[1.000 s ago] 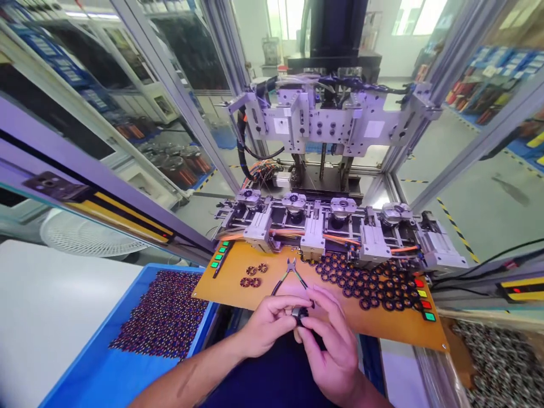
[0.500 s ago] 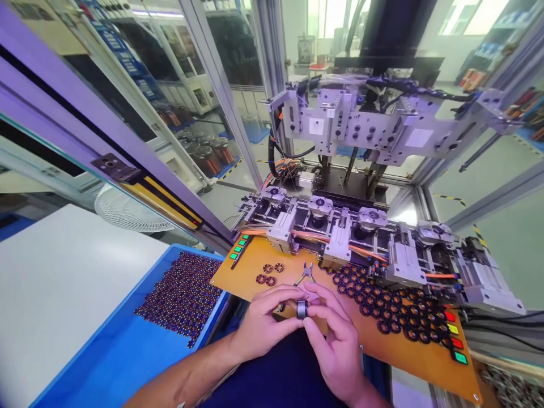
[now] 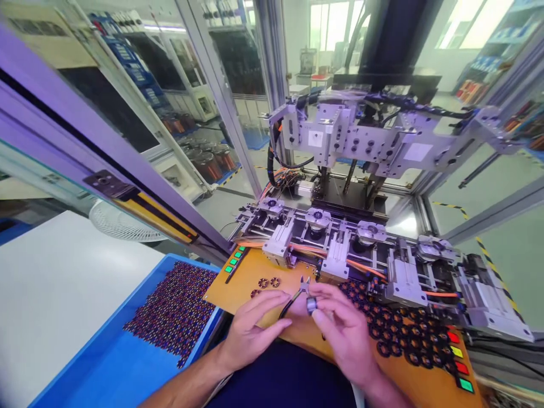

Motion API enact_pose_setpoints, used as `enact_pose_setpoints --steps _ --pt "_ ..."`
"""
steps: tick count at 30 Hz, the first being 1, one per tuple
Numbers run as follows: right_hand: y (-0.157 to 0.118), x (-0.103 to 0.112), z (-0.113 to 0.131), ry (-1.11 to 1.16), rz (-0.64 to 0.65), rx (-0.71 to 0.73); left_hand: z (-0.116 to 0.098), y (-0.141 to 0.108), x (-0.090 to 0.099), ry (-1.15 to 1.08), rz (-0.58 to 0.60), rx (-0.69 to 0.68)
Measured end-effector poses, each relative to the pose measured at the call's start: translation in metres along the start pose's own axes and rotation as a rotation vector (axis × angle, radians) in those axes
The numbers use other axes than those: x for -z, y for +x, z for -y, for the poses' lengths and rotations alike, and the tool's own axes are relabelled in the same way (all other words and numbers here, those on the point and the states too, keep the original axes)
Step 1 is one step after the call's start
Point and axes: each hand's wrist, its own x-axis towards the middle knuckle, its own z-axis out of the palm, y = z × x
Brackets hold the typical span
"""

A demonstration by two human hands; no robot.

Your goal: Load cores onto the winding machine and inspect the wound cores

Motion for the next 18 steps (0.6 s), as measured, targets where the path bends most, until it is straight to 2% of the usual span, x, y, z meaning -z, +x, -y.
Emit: enact_pose_setpoints --steps 2,4,6,8,10,12,15,18 --pt "0.025 0.036 -0.017 -0.149 -0.044 0.035 0.024 -0.013 0.004 0.105 -0.063 0.145" --pt "0.053 0.076 -0.040 -0.277 -0.108 0.048 0.054 -0.030 0.007 0.190 -0.157 0.351" --pt "0.080 0.111 -0.067 -0.394 -0.172 0.066 0.083 -0.046 0.008 0.235 -0.231 0.449" --pt "0.101 0.135 -0.091 -0.480 -0.132 0.075 0.107 -0.059 0.007 0.263 -0.289 0.512" --pt "0.116 0.146 -0.109 -0.539 -0.034 0.100 0.124 -0.068 0.004 0.274 -0.325 0.566" --pt "0.125 0.149 -0.120 -0.582 0.077 0.135 0.132 -0.073 0.000 0.270 -0.336 0.606" --pt "0.130 0.148 -0.127 -0.639 0.195 0.182 0.136 -0.074 -0.005 0.258 -0.326 0.629" --pt "0.131 0.150 -0.128 -0.691 0.261 0.214 0.136 -0.073 -0.007 0.256 -0.317 0.630"
